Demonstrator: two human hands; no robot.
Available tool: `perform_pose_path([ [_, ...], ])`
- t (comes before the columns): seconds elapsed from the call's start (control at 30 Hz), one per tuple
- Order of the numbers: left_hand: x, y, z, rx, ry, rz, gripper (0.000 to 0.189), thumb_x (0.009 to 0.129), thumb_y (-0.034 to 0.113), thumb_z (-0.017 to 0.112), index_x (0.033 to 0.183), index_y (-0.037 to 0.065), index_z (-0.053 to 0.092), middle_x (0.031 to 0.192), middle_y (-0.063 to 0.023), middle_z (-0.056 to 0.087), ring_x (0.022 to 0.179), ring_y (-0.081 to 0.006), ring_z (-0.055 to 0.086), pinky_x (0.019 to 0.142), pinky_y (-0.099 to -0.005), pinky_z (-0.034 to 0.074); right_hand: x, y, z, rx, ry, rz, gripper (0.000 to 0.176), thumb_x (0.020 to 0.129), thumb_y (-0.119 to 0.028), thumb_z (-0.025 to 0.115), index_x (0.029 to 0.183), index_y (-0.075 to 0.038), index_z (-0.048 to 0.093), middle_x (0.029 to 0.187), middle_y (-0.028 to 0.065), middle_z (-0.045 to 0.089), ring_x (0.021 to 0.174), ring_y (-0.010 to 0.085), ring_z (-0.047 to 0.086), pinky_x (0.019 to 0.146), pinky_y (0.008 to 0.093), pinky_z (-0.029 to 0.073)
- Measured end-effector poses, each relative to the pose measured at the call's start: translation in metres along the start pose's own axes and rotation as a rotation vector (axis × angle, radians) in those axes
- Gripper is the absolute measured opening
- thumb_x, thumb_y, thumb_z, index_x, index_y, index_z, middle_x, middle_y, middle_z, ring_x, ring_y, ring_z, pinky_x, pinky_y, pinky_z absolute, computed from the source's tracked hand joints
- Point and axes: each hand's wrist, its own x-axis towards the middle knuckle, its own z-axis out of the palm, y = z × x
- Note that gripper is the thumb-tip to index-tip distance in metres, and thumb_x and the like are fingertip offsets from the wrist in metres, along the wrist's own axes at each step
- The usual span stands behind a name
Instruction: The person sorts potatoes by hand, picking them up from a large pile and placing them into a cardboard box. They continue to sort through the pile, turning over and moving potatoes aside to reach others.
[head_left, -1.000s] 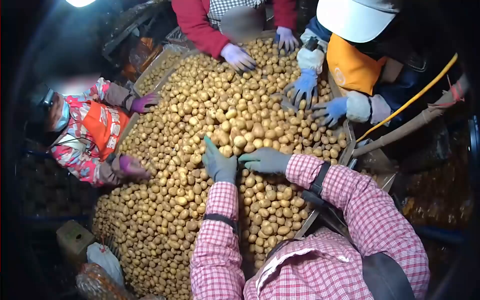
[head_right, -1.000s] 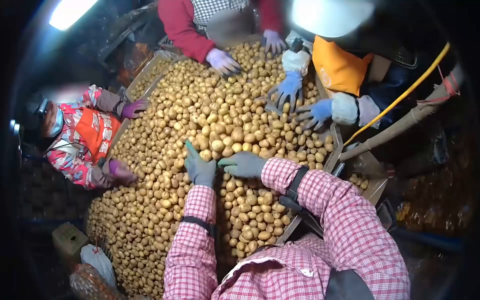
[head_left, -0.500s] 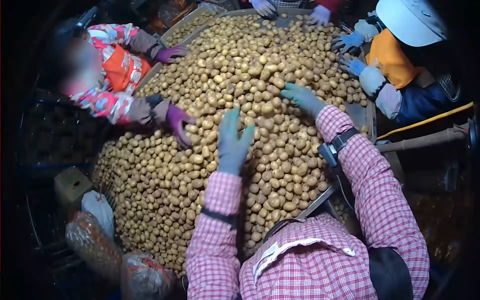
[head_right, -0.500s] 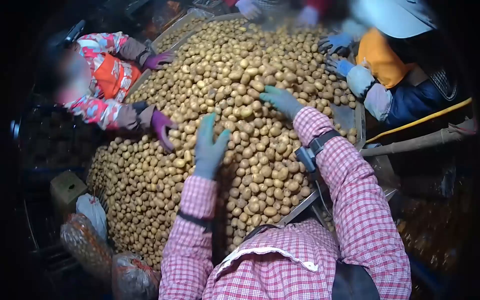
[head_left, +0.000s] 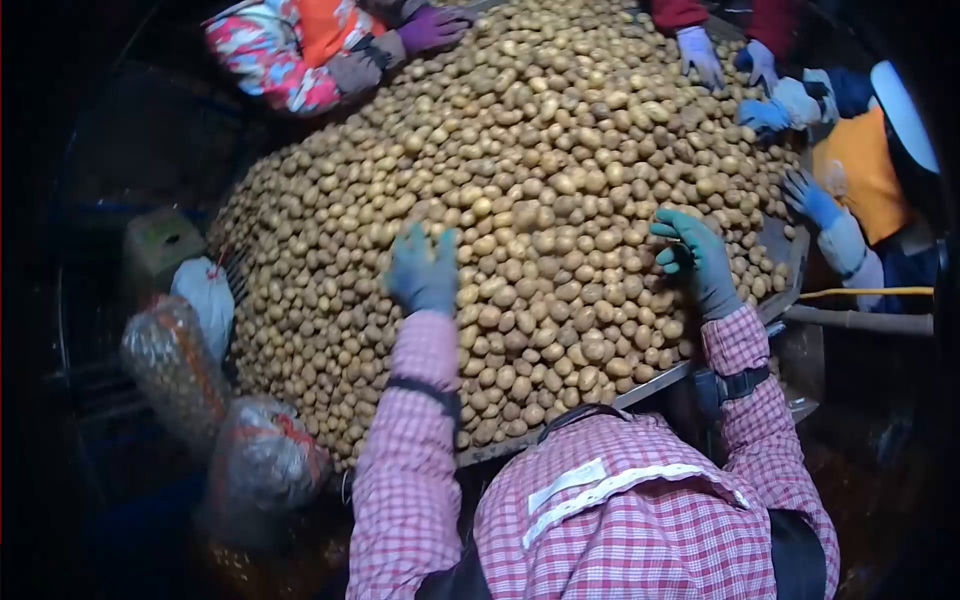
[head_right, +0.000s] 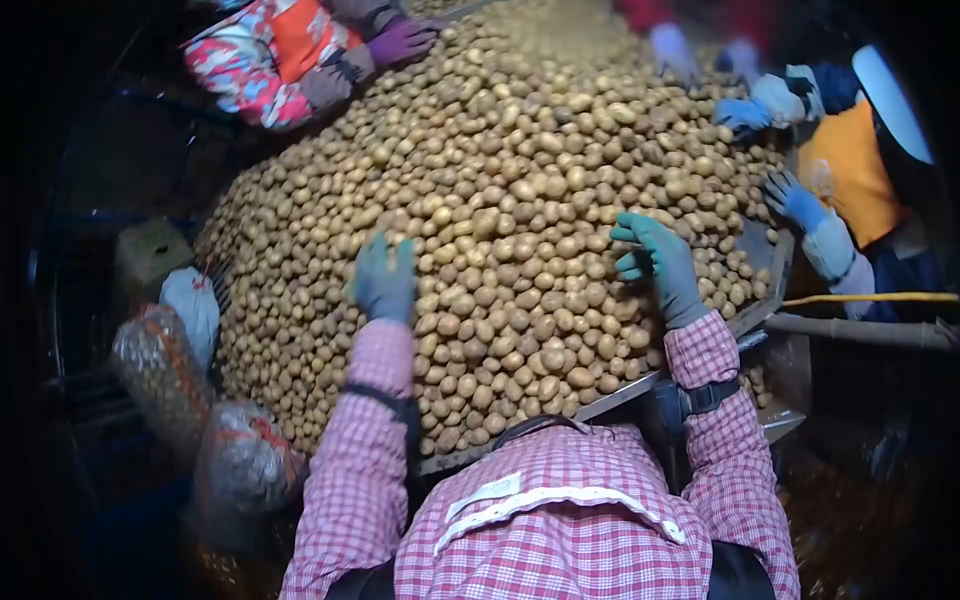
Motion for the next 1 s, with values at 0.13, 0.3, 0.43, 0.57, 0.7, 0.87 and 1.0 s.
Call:
perform_pose_path([
  [0.13, -0.005, 0.108, 0.011, -0.208, -0.022, 0.363, 0.065, 0.088, 0.053, 0.065, 0.135, 0.008, 0.062, 0.135, -0.0186, 0.059, 0.125, -0.0361, 0.055, 0.111, -0.0490, 0.042, -0.013, 0.014, 0.050, -0.275, -0.286, -0.198, 0.041, 0.105, -0.033, 0.059, 0.131, -0.003, 0.066, 0.113, 0.0063, 0.073, 0.072, 0.0088, 0.064, 0.062, 0.0227, 0.051],
  [0.3, -0.057, 0.139, -0.019, -0.760, -0.252, 0.365, 0.076, 0.096, 0.045, 0.068, 0.158, 0.010, 0.040, 0.162, -0.0238, 0.035, 0.151, -0.0391, 0.032, 0.125, -0.0449, 0.027, -0.047, 0.010, 0.090, -0.297, -0.512, 0.044, 0.038, 0.103, -0.026, 0.062, 0.133, -0.004, 0.068, 0.107, 0.0033, 0.076, 0.080, 0.0002, 0.060, 0.068, 0.0149, 0.045],
  [0.43, -0.078, 0.024, -0.072, -0.604, -0.095, 0.255, 0.067, 0.095, 0.030, 0.073, 0.150, 0.002, 0.048, 0.153, -0.0230, 0.046, 0.141, -0.0371, 0.046, 0.118, -0.0444, 0.039, -0.076, 0.051, 0.113, -0.225, -0.692, 0.324, 0.039, 0.101, -0.027, 0.064, 0.133, -0.005, 0.068, 0.113, 0.0030, 0.075, 0.090, 0.0060, 0.066, 0.076, 0.0195, 0.051],
  [0.57, -0.104, -0.113, -0.066, -0.431, -0.038, -0.174, 0.066, 0.101, 0.043, 0.061, 0.152, 0.004, 0.046, 0.149, -0.0275, 0.048, 0.132, -0.0407, 0.054, 0.110, -0.0458, 0.046, -0.103, 0.060, 0.168, -0.409, -1.067, 0.339, 0.065, 0.100, -0.039, 0.066, 0.155, -0.011, 0.047, 0.143, 0.0109, 0.061, 0.116, 0.0177, 0.064, 0.098, 0.0310, 0.052],
  [0.7, -0.118, -0.100, -0.052, -0.405, -0.200, -0.333, 0.067, 0.103, 0.054, 0.053, 0.157, 0.017, 0.043, 0.154, -0.0325, 0.037, 0.131, -0.0443, 0.054, 0.110, -0.0472, 0.044, -0.108, 0.078, 0.222, -0.781, -1.326, 0.266, 0.084, 0.096, -0.052, 0.066, 0.161, -0.010, 0.035, 0.149, 0.0199, 0.056, 0.128, 0.0269, 0.059, 0.107, 0.0377, 0.047],
  [0.87, -0.101, -0.070, -0.020, -0.649, -0.049, -0.272, 0.067, 0.102, 0.053, 0.054, 0.159, 0.020, 0.041, 0.149, -0.0331, 0.042, 0.131, -0.0450, 0.053, 0.108, -0.0483, 0.045, -0.076, 0.116, 0.218, -0.637, -1.319, 0.155, 0.090, 0.095, -0.052, 0.066, 0.163, -0.006, 0.029, 0.156, 0.0229, 0.048, 0.140, 0.0329, 0.050, 0.116, 0.0391, 0.039],
  [1.0, -0.072, -0.024, -0.010, -0.691, -0.076, -0.244, 0.071, 0.101, 0.052, 0.056, 0.161, 0.019, 0.037, 0.149, -0.0317, 0.043, 0.132, -0.0459, 0.052, 0.110, -0.0483, 0.044, -0.046, 0.092, 0.190, -0.692, -1.227, 0.179, 0.086, 0.097, -0.046, 0.066, 0.164, -0.011, 0.026, 0.158, 0.0243, 0.046, 0.141, 0.0292, 0.048, 0.116, 0.0378, 0.039],
])
